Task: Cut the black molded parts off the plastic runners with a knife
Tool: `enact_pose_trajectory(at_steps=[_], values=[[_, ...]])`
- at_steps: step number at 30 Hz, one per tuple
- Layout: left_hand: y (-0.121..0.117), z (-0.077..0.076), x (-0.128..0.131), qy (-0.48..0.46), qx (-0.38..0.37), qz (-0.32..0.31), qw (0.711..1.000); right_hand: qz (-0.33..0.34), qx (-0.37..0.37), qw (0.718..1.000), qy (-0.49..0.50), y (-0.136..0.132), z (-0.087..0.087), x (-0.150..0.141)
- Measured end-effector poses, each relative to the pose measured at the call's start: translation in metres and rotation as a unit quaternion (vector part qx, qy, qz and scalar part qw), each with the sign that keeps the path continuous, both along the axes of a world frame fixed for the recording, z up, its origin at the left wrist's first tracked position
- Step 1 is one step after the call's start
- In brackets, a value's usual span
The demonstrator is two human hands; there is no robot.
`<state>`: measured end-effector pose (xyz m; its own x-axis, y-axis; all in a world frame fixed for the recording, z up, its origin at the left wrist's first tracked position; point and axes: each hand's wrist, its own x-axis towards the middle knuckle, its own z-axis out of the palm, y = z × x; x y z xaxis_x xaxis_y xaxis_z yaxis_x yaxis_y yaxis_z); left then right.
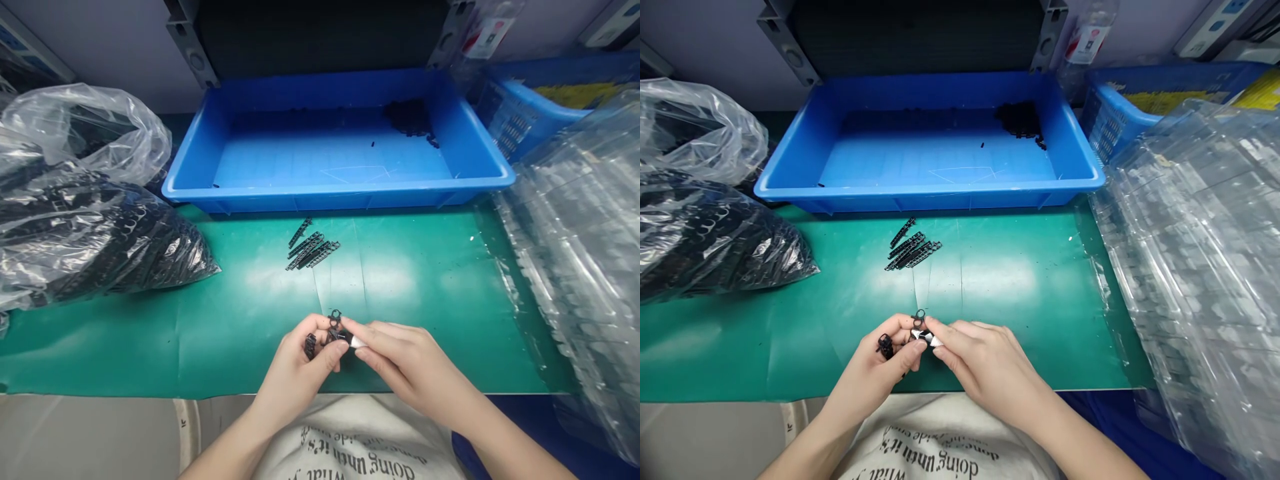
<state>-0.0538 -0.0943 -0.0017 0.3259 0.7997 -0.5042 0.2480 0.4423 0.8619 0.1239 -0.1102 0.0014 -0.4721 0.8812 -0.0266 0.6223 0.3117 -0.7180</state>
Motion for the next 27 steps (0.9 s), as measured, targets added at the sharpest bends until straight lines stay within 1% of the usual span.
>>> enact_pose_trajectory(at_steps=[6,14,18,22,27], values=[[0.001,-0.001,0.002,-0.003,0.003,0.001,1.0,0.0,0.022,1.0,-0.011,-0.002,-0.001,-0.001],[0.0,-0.001,0.002,-0.011,0.009,0.002,1.0,-0.002,0.021,1.0,-0.017,-0.004,-0.002,-0.002],[0.001,-0.002,0.001,-0.023,0.009,0.001,1.0,-0.024,0.028,0.999,-0.02,-0.006,-0.003,-0.005],[0.001,-0.004,0.001,-0.03,0.0,-0.001,1.0,-0.045,0.049,0.998,-0.017,-0.011,-0.008,-0.01],[-0.001,-0.006,0.002,-0.041,-0.005,0.011,0.999,-0.07,0.075,0.995,-0.01,-0.013,-0.014,-0.013]])
